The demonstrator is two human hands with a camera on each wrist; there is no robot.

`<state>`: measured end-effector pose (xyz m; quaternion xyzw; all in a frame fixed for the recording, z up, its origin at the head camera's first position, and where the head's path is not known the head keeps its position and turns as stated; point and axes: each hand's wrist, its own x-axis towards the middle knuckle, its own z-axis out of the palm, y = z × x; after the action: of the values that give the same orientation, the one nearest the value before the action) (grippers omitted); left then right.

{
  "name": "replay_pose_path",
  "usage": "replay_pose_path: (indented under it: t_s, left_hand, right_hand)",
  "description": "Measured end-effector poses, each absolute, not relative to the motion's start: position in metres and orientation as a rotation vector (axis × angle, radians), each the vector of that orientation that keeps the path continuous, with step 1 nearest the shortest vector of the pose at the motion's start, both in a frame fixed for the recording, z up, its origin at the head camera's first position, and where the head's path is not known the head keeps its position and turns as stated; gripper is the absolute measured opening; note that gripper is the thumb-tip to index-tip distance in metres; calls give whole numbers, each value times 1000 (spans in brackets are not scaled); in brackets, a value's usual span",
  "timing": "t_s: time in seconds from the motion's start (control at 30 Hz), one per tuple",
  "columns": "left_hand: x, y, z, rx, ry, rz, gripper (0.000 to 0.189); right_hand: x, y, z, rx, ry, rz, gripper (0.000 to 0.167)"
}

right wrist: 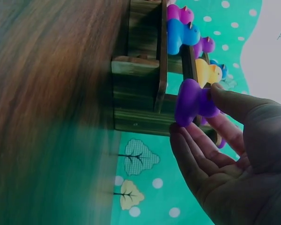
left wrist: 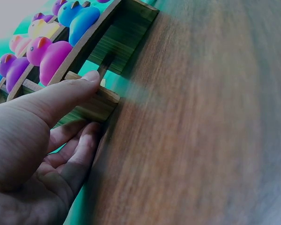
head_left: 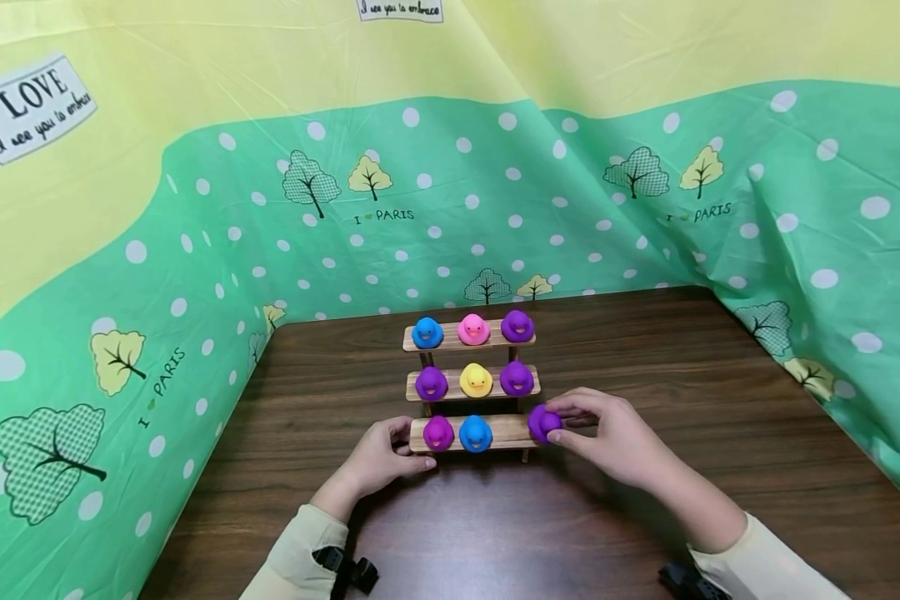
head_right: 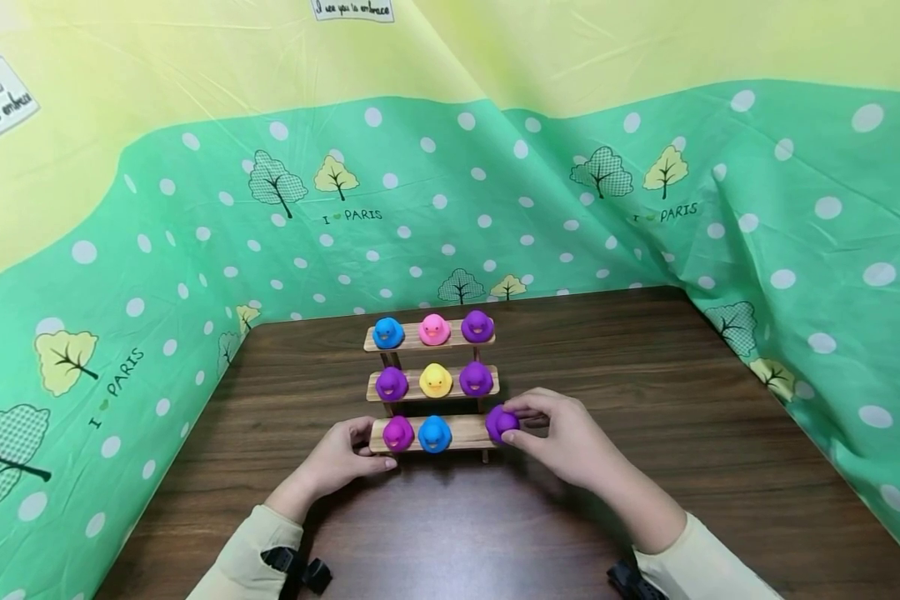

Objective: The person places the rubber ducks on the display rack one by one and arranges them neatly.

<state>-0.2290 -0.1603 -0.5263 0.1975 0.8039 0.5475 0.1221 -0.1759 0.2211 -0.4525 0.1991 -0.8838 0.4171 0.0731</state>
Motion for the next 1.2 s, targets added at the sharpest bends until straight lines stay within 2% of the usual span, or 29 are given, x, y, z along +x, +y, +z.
replay_pose_path:
  t_s: [1.2]
  left_hand:
    - [-230,-161,-528,595,2351,1593,47]
  right_hand:
    - [-183,189,-460,624,-2719,1236,25]
